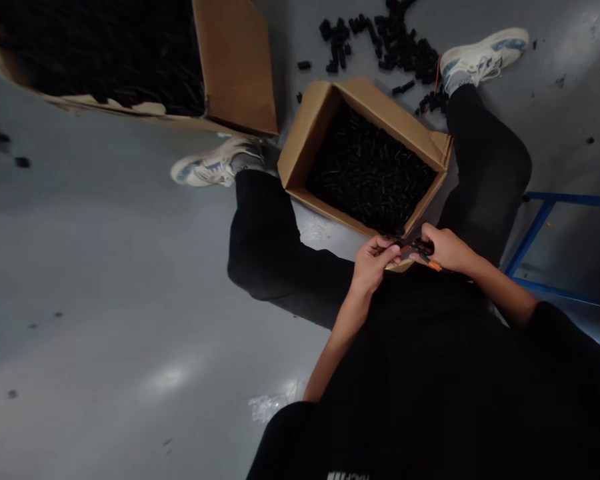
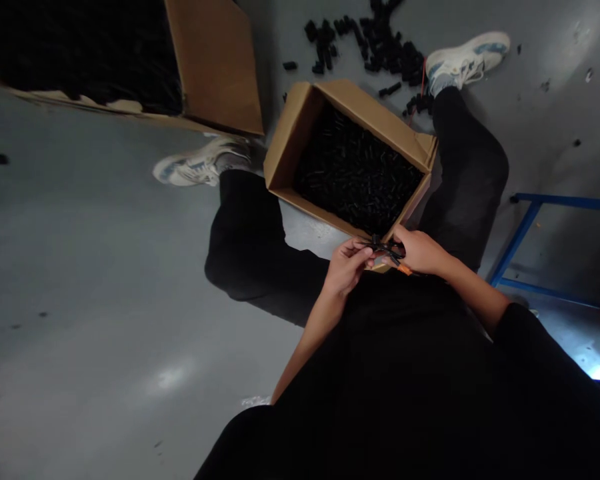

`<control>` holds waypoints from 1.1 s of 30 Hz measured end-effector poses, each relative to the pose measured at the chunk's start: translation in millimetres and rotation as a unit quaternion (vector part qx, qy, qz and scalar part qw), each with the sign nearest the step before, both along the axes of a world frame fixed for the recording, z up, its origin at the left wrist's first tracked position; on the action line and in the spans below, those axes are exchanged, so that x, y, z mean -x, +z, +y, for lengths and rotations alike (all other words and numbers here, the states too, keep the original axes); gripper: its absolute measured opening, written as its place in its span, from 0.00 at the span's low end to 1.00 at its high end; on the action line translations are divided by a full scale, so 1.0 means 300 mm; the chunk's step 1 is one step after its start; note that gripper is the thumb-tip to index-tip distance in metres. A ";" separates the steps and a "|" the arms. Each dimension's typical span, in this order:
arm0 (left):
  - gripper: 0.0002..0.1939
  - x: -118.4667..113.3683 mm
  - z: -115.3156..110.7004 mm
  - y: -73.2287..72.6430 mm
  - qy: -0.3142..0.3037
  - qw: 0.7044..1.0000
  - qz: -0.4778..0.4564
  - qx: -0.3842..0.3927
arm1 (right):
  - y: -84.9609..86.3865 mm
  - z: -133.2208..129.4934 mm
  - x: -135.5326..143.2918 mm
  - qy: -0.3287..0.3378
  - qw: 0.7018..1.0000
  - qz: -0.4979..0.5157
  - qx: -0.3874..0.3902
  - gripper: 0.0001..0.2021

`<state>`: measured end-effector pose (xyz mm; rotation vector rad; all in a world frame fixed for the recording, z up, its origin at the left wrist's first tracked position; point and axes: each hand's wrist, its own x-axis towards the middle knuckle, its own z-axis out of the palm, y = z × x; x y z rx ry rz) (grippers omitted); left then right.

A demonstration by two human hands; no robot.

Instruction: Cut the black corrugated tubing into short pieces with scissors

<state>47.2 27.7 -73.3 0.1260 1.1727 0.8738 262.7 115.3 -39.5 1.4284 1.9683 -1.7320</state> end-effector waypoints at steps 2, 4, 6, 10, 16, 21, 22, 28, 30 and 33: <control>0.33 0.010 -0.013 -0.020 0.023 0.993 0.108 -0.043 | -0.015 -0.006 0.005 -0.020 1.000 -0.009 -0.001 0.22; 0.31 0.027 -0.033 -0.051 0.029 0.972 0.218 -0.083 | -0.028 -0.017 0.008 -0.029 0.999 -0.011 0.008 0.22; 0.29 0.054 -0.053 -0.091 0.027 0.948 0.294 -0.121 | -0.039 -0.028 0.010 -0.029 0.999 -0.012 0.017 0.21; 0.37 0.153 -0.075 -0.191 -0.037 0.891 0.418 -0.172 | -0.062 -0.043 -0.006 -0.050 0.998 -0.006 0.023 0.21; 0.22 0.276 -0.002 -0.348 -0.378 0.760 0.522 -0.079 | -0.065 -0.009 -0.160 -0.214 0.967 0.115 0.077 0.30; 0.25 0.262 0.160 -0.502 -0.553 0.685 0.474 -0.020 | -0.012 0.032 -0.376 -0.332 0.902 0.167 0.220 0.39; 0.26 0.252 0.191 -0.536 -0.574 0.675 0.464 -0.009 | -0.010 0.035 -0.413 -0.356 0.887 0.168 0.243 0.42; 0.24 0.064 0.235 -0.681 -0.702 0.616 0.356 -0.008 | -0.141 0.036 -0.535 -0.442 0.796 0.311 0.274 0.35; 0.27 -0.030 0.210 -0.706 -0.722 0.607 0.329 -0.042 | -0.194 0.037 -0.551 -0.436 0.744 0.405 0.304 0.32; 0.31 -0.126 0.200 -0.744 -0.732 0.590 0.333 -0.073 | -0.230 0.037 -0.567 -0.416 0.697 0.469 0.348 0.28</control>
